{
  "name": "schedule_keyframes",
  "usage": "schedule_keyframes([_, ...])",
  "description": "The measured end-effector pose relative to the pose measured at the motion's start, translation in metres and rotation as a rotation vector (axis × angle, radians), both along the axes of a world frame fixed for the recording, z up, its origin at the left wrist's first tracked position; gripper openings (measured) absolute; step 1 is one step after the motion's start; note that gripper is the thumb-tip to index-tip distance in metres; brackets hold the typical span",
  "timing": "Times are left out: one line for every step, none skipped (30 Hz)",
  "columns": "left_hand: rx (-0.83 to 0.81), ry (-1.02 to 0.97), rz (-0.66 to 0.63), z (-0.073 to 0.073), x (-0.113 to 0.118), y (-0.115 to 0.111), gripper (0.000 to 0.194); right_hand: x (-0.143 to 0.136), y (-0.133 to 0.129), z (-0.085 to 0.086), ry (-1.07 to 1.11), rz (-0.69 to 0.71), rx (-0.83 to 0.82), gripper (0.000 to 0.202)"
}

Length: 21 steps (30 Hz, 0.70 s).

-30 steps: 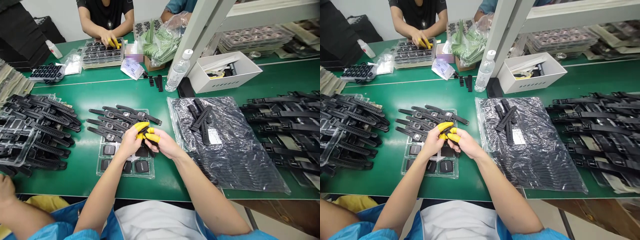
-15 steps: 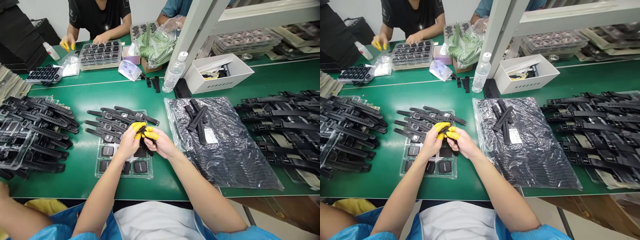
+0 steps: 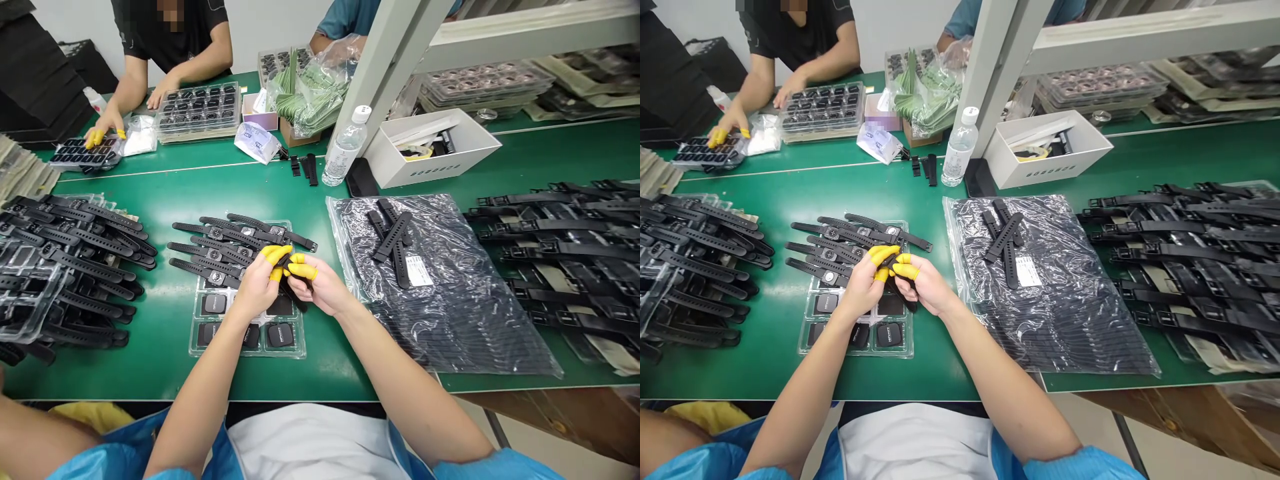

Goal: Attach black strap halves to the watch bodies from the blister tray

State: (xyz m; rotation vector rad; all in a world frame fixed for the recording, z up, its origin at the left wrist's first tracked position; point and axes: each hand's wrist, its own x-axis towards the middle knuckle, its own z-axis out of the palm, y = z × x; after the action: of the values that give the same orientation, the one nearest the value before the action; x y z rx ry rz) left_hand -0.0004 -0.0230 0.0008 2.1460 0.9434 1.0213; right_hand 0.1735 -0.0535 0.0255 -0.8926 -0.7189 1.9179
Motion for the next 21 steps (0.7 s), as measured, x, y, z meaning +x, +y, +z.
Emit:
schedule_keyframes([0.005, 0.003, 0.007, 0.0, 0.0, 0.0, 0.053, -0.001, 0.0, 0.0, 0.004, -0.011, -0.004, 0.035])
schedule_keyframes([0.01, 0.004, 0.011, 0.0, 0.0, 0.0, 0.053, -0.001, 0.001, -0.001, 0.012, -0.017, -0.01, 0.035])
schedule_keyframes([0.017, 0.004, 0.009, 0.0, 0.0, 0.0, 0.053, -0.001, 0.001, -0.001, 0.023, -0.02, -0.016, 0.035])
schedule_keyframes([0.026, 0.003, 0.003, -0.001, 0.001, 0.001, 0.052, -0.001, 0.002, -0.002, 0.035, -0.022, -0.021, 0.036])
schedule_keyframes([0.033, 0.004, -0.005, -0.001, 0.001, 0.001, 0.052, -0.001, 0.002, -0.002, 0.046, -0.025, -0.025, 0.036])
schedule_keyframes([0.038, 0.011, -0.012, -0.001, 0.001, 0.001, 0.051, 0.0, 0.003, -0.003, 0.054, -0.03, -0.028, 0.037])
schedule_keyframes([0.039, 0.022, -0.016, 0.0, 0.001, 0.001, 0.051, 0.0, 0.003, -0.003, 0.059, -0.037, -0.029, 0.037])
schedule_keyframes([0.037, 0.035, -0.019, 0.001, 0.001, 0.0, 0.051, 0.001, 0.004, -0.003, 0.059, -0.046, -0.03, 0.038])
schedule_keyframes([0.032, 0.05, -0.022, 0.002, 0.0, 0.0, 0.051, 0.001, 0.004, -0.004, 0.054, -0.057, -0.031, 0.039])
schedule_keyframes([0.025, 0.064, -0.028, 0.004, -0.001, 0.0, 0.05, 0.001, 0.004, -0.004, 0.047, -0.066, -0.033, 0.04])
schedule_keyframes([0.018, 0.072, -0.038, 0.007, -0.001, -0.001, 0.049, 0.001, 0.004, -0.004, 0.04, -0.073, -0.035, 0.04])
schedule_keyframes([0.015, 0.075, -0.054, 0.009, -0.003, -0.001, 0.048, 0.001, 0.003, -0.003, 0.03, -0.078, -0.037, 0.04])
schedule_keyframes([0.016, 0.075, -0.074, 0.011, -0.004, -0.002, 0.047, 0.0, 0.003, -0.003, 0.02, -0.081, -0.039, 0.04])
schedule_keyframes([0.02, 0.075, -0.09, 0.013, -0.005, -0.002, 0.047, 0.0, 0.003, -0.003, 0.01, -0.082, -0.041, 0.04])
schedule_keyframes([0.026, 0.082, -0.099, 0.014, -0.006, -0.002, 0.047, 0.0, 0.003, -0.003, 0.0, -0.078, -0.042, 0.039])
schedule_keyframes([0.038, 0.099, -0.098, 0.014, -0.006, -0.002, 0.047, 0.0, 0.003, -0.002, -0.009, -0.073, -0.044, 0.039])
schedule_keyframes([0.054, 0.127, -0.089, 0.013, -0.007, -0.001, 0.046, 0.0, 0.003, -0.002, -0.018, -0.068, -0.048, 0.038])
schedule_keyframes([0.071, 0.166, -0.073, 0.011, -0.007, -0.001, 0.046, 0.0, 0.003, -0.003, -0.027, -0.061, -0.054, 0.037])
schedule_keyframes([0.088, 0.211, -0.057, 0.01, -0.008, 0.0, 0.046, 0.0, 0.003, -0.003, -0.038, -0.053, -0.063, 0.036])
schedule_keyframes([0.104, 0.254, -0.044, 0.008, -0.008, 0.001, 0.046, 0.0, 0.004, -0.003, -0.05, -0.043, -0.071, 0.036])
schedule_keyframes([0.117, 0.287, -0.036, 0.007, -0.009, 0.002, 0.046, 0.0, 0.004, -0.003, -0.062, -0.033, -0.078, 0.036])
